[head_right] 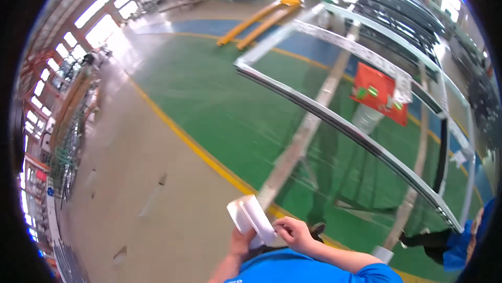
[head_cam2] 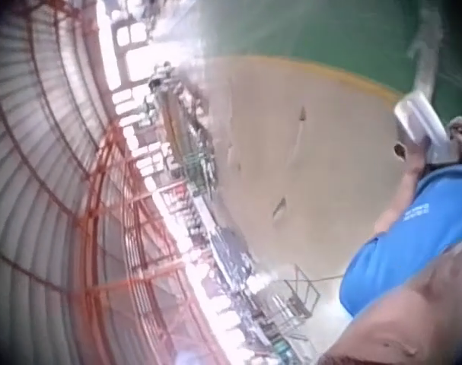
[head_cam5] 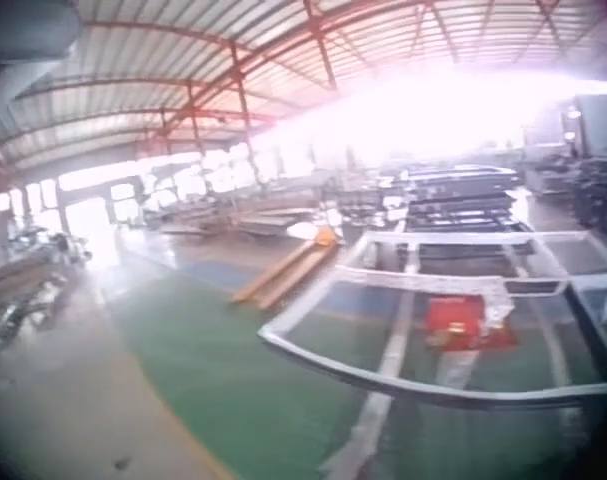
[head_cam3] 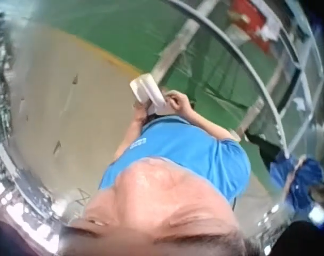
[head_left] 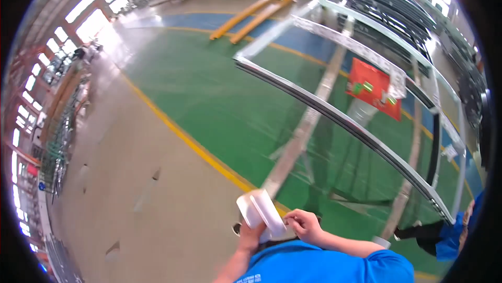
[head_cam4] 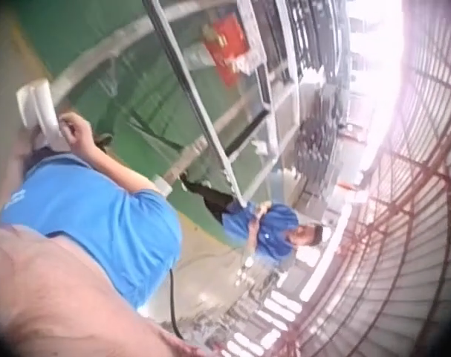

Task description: Wrapping a large metal rectangular frame with protective material.

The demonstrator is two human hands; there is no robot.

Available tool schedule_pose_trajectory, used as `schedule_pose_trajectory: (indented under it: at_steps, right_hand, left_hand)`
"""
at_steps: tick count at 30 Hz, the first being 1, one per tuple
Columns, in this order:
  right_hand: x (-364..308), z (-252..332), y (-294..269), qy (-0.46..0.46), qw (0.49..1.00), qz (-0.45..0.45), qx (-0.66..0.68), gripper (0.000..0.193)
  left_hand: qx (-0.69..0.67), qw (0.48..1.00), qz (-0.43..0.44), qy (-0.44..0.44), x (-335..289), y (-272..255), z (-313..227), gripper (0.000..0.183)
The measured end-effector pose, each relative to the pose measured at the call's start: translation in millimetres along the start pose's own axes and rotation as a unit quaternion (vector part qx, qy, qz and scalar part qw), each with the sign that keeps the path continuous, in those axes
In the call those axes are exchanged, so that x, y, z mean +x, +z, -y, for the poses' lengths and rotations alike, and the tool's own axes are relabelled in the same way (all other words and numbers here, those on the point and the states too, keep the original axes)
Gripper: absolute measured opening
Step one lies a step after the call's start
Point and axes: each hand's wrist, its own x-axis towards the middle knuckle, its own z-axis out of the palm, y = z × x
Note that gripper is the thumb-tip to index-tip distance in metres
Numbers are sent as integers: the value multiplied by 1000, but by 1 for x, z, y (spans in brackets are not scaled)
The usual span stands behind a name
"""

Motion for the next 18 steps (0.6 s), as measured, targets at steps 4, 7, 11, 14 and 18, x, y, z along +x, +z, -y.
schedule_pose_trajectory:
  at_steps: [4, 7, 11, 14, 18]
  right_hand:
    - [65, -2, 112, 43, 998, 43, -16, 38]
    - [107, 5, 191, 58, 991, 100, 62, 56]
    - [154, 32, 255, 37, 984, 173, 21, 64]
    - [182, 58, 278, 22, 986, 138, -95, 69]
    - [226, 70, 291, -6, 996, 46, -79, 80]
  left_hand:
    - [90, 995, -18, 47, 19, -111, -9, 55]
    - [72, 991, 12, 116, 38, -185, -27, 68]
    - [89, 975, 37, 201, 57, -260, -50, 67]
    - [47, 997, 54, 39, 88, -281, -70, 70]
    - [-55, 979, 195, -2, 130, -287, -102, 73]
